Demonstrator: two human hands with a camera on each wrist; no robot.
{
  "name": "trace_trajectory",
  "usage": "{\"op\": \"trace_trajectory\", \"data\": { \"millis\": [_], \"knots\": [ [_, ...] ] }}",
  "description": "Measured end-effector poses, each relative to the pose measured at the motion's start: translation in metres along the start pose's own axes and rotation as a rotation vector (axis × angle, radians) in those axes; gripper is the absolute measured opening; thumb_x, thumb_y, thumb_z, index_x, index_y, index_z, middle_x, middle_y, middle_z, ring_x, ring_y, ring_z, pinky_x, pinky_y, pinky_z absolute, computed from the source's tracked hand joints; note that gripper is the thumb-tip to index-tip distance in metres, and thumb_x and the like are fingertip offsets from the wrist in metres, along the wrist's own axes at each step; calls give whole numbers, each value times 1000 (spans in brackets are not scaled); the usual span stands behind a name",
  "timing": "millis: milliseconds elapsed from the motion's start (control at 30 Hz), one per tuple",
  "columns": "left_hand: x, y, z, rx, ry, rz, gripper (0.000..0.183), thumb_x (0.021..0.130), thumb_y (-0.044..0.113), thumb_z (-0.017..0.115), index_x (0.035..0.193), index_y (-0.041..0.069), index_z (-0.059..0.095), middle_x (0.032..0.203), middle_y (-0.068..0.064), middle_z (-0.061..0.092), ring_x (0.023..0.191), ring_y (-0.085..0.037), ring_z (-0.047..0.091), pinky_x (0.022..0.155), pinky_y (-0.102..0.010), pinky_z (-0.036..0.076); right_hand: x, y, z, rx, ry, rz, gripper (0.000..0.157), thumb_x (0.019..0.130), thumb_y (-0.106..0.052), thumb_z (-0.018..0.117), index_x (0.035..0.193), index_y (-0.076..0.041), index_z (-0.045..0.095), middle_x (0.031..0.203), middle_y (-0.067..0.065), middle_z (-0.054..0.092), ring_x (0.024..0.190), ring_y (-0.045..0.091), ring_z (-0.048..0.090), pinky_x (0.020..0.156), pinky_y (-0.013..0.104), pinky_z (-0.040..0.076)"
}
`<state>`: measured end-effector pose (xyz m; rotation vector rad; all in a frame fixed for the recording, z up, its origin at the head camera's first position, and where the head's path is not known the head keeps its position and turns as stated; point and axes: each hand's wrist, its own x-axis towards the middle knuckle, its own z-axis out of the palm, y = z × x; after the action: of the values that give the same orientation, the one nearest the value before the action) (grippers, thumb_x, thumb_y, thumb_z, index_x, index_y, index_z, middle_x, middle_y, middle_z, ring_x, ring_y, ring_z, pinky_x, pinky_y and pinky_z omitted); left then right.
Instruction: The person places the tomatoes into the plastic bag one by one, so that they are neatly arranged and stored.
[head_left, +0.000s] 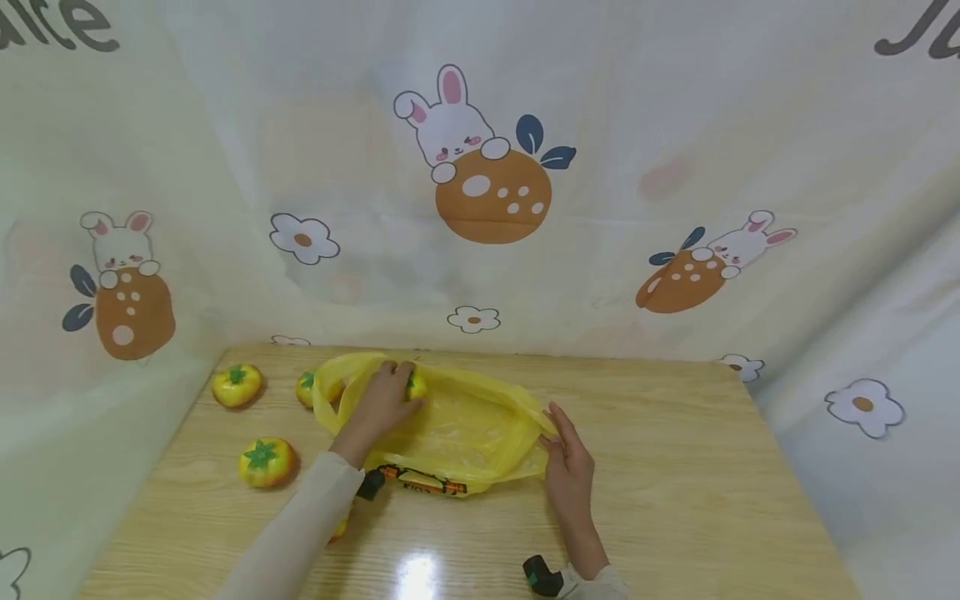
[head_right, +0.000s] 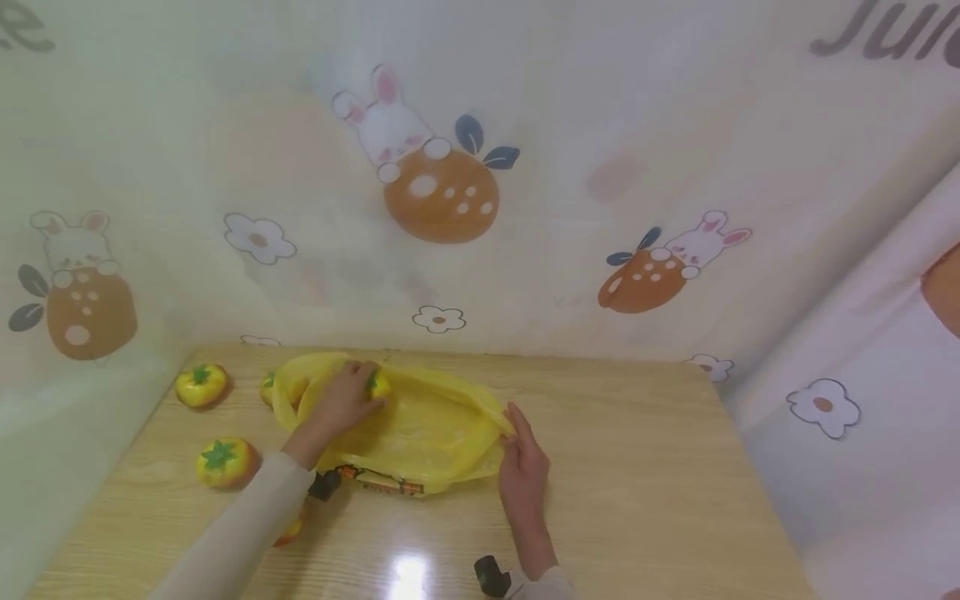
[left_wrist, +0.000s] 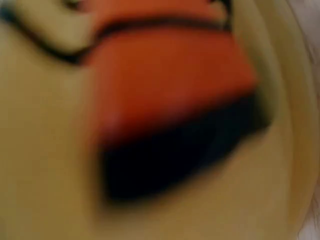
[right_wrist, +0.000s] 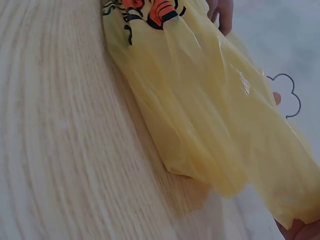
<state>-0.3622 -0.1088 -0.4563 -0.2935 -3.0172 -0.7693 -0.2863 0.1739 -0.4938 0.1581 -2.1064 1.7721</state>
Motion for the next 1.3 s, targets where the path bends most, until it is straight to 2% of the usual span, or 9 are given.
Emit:
{"op": "trace_trajectory", "data": {
  "millis": [200, 367, 500, 600, 733, 867, 933, 1100, 1300],
  "knots": [
    [7, -6, 11, 102, 25, -5, 49, 93, 24, 69, 126, -5, 47, 118, -33, 52, 97, -48, 58, 86, -59, 48, -5, 4, 3, -29, -28, -12, 43, 101, 9, 41, 142, 0, 49, 138, 21, 55, 120, 36, 58, 88, 41, 55],
    [9, -7, 16, 78, 10, -36, 47, 95, 23, 66, 125, -6, 45, 116, -32, 51, 106, -48, 53, 91, -58, 45, -5, -6, 4, -34, -39, -33, 46, 98, 16, 37, 141, 5, 47, 137, 26, 54, 122, 40, 56, 87, 47, 54],
    [0, -3, 13, 69, 44, -37, 56, 95, 28, 67, 131, -8, 42, 129, -38, 44, 120, -55, 44, 101, -62, 39, -7, -19, 4, -40, -60, -38, 45, 97, 18, 35, 140, 10, 46, 136, 31, 53, 121, 44, 54, 86, 49, 53],
    [-18, 3, 4, 16, 116, -6, 59, 96, 29, 65, 136, -8, 43, 137, -39, 40, 128, -56, 39, 104, -64, 37, -6, -14, 2, -55, -50, -26, 45, 98, 16, 36, 140, 7, 47, 136, 28, 55, 121, 41, 56, 87, 44, 54],
    [-58, 6, -15, -81, 266, 68, 50, 97, 25, 64, 132, -7, 49, 137, -33, 43, 127, -50, 42, 102, -62, 41, 0, -2, -1, -53, -17, -9, 47, 98, 15, 37, 142, 1, 49, 136, 22, 56, 123, 37, 55, 87, 31, 55],
    [-101, -7, -22, -94, 446, 101, 37, 92, 12, 69, 121, -7, 56, 128, -29, 50, 118, -47, 48, 94, -60, 43, 4, -9, -3, -29, -8, 22, 47, 98, 15, 37, 142, 3, 48, 137, 22, 55, 123, 37, 55, 88, 29, 55],
    [-121, -17, -20, -87, 497, 74, 34, 89, 7, 70, 117, -7, 58, 125, -29, 52, 115, -46, 49, 91, -60, 43, 4, -20, -2, -41, -20, 34, 46, 97, 16, 36, 141, 6, 47, 137, 25, 54, 123, 40, 54, 88, 31, 55],
    [-151, -33, -11, -126, 503, -35, 34, 89, 6, 70, 116, -9, 57, 127, -32, 49, 116, -48, 47, 89, -62, 45, 1, -36, -1, -73, -33, 32, 45, 96, 18, 35, 139, 11, 46, 137, 29, 52, 123, 43, 53, 88, 39, 53],
    [-165, -35, -1, -203, 496, -148, 40, 89, 10, 72, 120, -9, 55, 131, -33, 44, 120, -50, 44, 94, -65, 42, -1, -15, 3, -13, -37, 55, 44, 100, 12, 36, 142, 4, 47, 143, 25, 50, 128, 36, 51, 91, 27, 52]
  ]
}}
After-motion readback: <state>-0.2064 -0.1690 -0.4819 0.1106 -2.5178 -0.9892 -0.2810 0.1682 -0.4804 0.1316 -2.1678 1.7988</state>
